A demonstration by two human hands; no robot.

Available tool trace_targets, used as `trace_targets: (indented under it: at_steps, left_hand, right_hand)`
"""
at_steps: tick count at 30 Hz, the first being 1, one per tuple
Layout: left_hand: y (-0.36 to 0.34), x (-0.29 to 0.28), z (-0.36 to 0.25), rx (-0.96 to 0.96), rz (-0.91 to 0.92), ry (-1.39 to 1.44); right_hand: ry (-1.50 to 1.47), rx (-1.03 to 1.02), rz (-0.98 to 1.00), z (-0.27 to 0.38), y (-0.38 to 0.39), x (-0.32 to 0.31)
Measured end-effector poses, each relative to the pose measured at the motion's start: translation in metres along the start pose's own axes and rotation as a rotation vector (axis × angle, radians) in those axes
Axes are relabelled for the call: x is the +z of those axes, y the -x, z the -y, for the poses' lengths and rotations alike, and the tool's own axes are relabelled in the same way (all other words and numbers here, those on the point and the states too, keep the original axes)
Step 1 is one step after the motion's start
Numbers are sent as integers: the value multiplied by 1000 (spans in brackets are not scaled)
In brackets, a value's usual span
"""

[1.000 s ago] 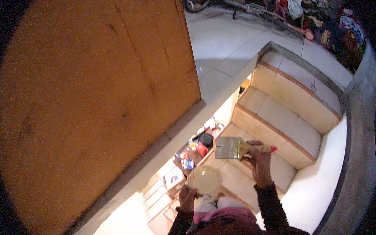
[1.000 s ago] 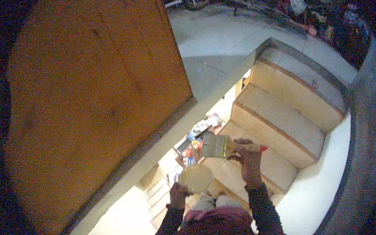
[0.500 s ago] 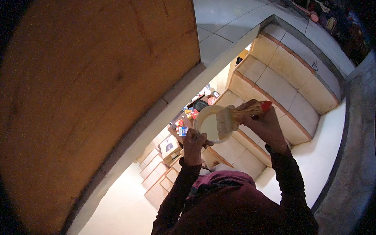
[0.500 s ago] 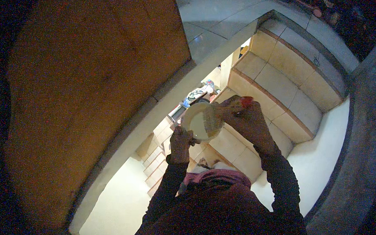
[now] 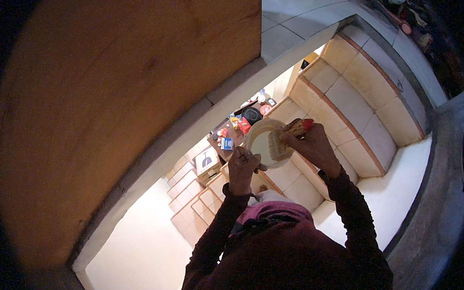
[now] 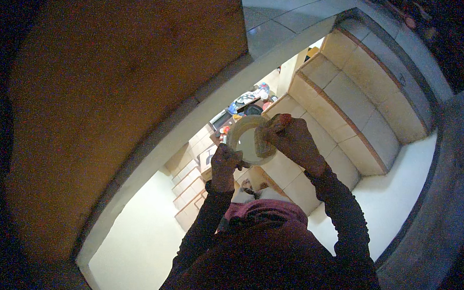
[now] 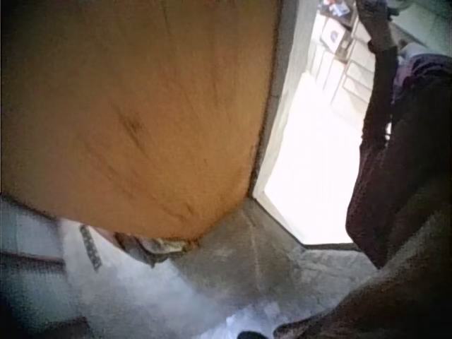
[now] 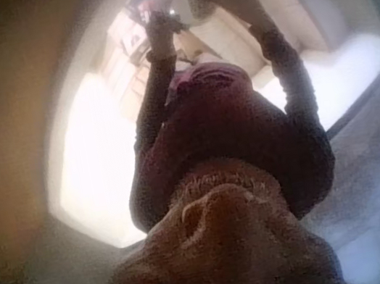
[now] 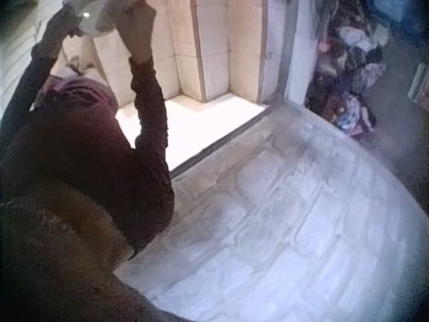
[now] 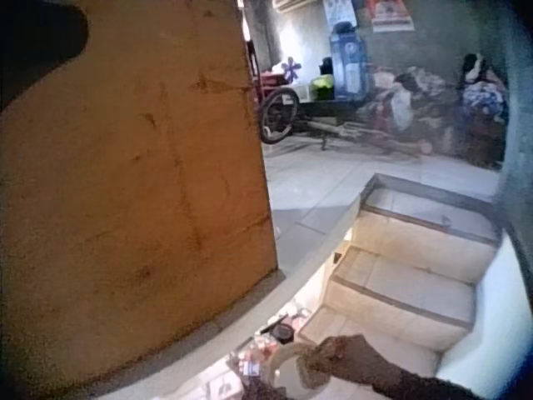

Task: The person paints an interior wall and the underside of a staircase using a brush and a small container of white paint, standing on the steps to reach higher sections.

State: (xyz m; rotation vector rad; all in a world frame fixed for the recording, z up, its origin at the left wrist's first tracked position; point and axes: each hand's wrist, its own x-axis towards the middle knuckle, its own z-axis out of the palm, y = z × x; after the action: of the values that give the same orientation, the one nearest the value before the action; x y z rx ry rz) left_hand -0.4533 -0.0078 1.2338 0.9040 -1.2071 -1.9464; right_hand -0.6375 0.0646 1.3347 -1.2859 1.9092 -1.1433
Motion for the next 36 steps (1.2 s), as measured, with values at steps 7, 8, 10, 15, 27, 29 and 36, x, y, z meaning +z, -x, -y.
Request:
trace_targets:
  at_steps: [7, 8, 10, 15, 27, 29, 36]
  left_hand:
    - [6, -8, 9, -7, -62, 26]
    - [7, -10, 10, 0, -69, 44]
    - [9, -14, 14, 14, -80, 79]
    - [12, -19, 2, 25, -122, 87]
    - [14, -45, 22, 39, -210, 216]
    - [15, -49, 25, 48, -221, 252]
    - [17, -106, 58, 96, -199, 233]
  right_hand:
    - [-279, 33, -134, 6, 12, -3]
    - [-368, 51, -160, 1, 14, -4]
    - [-571, 136, -226, -13, 16, 2]
    - [-850, 138, -265, -42, 19, 22]
    - [-1065, 195, -138, -78, 20, 68]
    - [-1106, 194, -124, -87, 20, 78]
    - [-1238, 175, 1, -121, 8, 138]
